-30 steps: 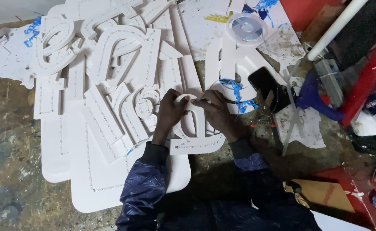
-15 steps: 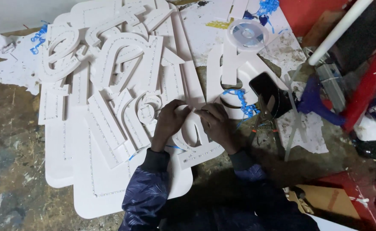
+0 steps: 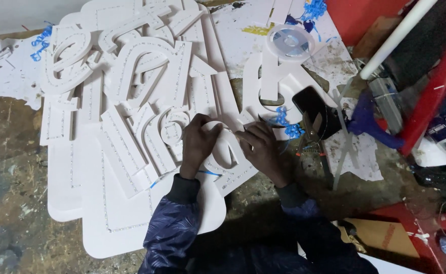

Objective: Applying flexible LED light strips into the pre-cut channels of foam sign letters and cutting them to size.

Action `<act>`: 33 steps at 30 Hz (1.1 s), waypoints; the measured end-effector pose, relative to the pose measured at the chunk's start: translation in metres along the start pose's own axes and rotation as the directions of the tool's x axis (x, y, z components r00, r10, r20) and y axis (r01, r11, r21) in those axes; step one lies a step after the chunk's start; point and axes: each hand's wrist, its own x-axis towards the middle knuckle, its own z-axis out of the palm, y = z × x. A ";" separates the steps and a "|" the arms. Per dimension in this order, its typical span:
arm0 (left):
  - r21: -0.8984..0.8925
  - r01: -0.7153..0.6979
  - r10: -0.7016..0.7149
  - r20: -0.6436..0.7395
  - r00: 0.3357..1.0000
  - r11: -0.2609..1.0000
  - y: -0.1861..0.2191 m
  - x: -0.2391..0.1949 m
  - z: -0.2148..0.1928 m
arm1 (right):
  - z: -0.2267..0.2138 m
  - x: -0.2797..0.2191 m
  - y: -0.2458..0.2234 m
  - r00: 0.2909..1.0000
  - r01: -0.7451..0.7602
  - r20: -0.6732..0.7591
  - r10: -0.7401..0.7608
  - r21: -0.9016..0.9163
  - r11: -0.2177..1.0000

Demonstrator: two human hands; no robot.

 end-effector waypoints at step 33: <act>0.247 -0.116 0.103 0.064 0.993 0.962 -0.006 0.017 0.010 | 0.010 -0.032 -0.013 0.996 -0.027 0.084 0.035 -0.098 0.995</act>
